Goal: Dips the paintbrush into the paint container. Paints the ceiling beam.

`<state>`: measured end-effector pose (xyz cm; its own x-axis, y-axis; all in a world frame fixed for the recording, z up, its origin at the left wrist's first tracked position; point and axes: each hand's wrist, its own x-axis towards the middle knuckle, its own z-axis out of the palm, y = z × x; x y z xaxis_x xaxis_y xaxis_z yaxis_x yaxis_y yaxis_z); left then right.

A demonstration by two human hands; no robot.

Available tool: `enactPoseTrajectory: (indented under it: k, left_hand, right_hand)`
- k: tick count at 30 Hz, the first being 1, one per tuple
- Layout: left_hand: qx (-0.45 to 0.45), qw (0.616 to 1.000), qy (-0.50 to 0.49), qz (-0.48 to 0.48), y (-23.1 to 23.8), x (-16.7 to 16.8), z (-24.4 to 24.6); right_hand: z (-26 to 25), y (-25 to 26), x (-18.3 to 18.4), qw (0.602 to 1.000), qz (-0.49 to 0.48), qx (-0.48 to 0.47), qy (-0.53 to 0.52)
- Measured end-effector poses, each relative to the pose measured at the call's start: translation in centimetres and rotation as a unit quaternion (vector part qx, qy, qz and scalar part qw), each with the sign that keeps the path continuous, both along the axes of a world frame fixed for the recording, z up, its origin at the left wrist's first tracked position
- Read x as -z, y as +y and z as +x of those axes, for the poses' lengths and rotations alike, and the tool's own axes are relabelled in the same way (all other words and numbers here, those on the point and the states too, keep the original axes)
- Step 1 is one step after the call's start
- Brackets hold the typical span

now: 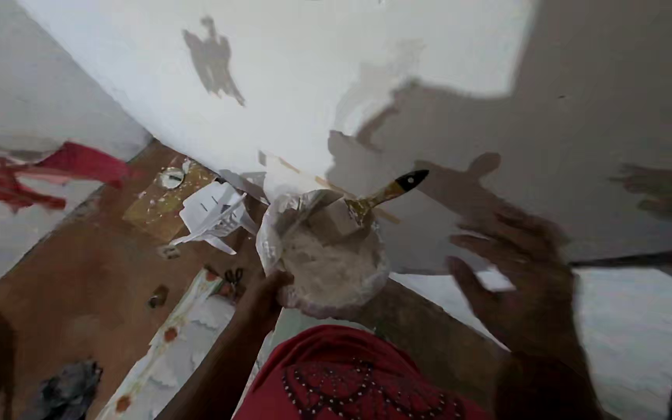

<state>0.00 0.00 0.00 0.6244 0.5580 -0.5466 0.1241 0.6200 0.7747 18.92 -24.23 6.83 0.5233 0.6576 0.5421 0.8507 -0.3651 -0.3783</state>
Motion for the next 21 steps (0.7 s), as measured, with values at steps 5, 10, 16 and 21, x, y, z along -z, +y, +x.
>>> enactPoseTrajectory:
  k: [5,10,16,21]
  left_hand:
    - [-0.028,0.999,0.016,0.001,-0.1,1.2,-2.7]
    - [-0.080,0.997,-0.011,0.000,0.9,2.0,-6.0]
    - [-0.168,0.985,-0.037,0.007,4.1,2.1,-9.1]
    - [-0.236,0.971,-0.040,0.000,6.7,2.5,-11.0]
  right_hand:
    - [3.2,9.0,0.0,0.962,-0.236,-0.138,-0.020]
    - [3.1,15.1,0.0,0.915,-0.321,-0.234,-0.069]
    - [0.8,21.1,-1.8,0.871,-0.387,-0.301,-0.026]
    - [-3.6,24.5,-5.2,0.877,-0.321,-0.344,-0.098]
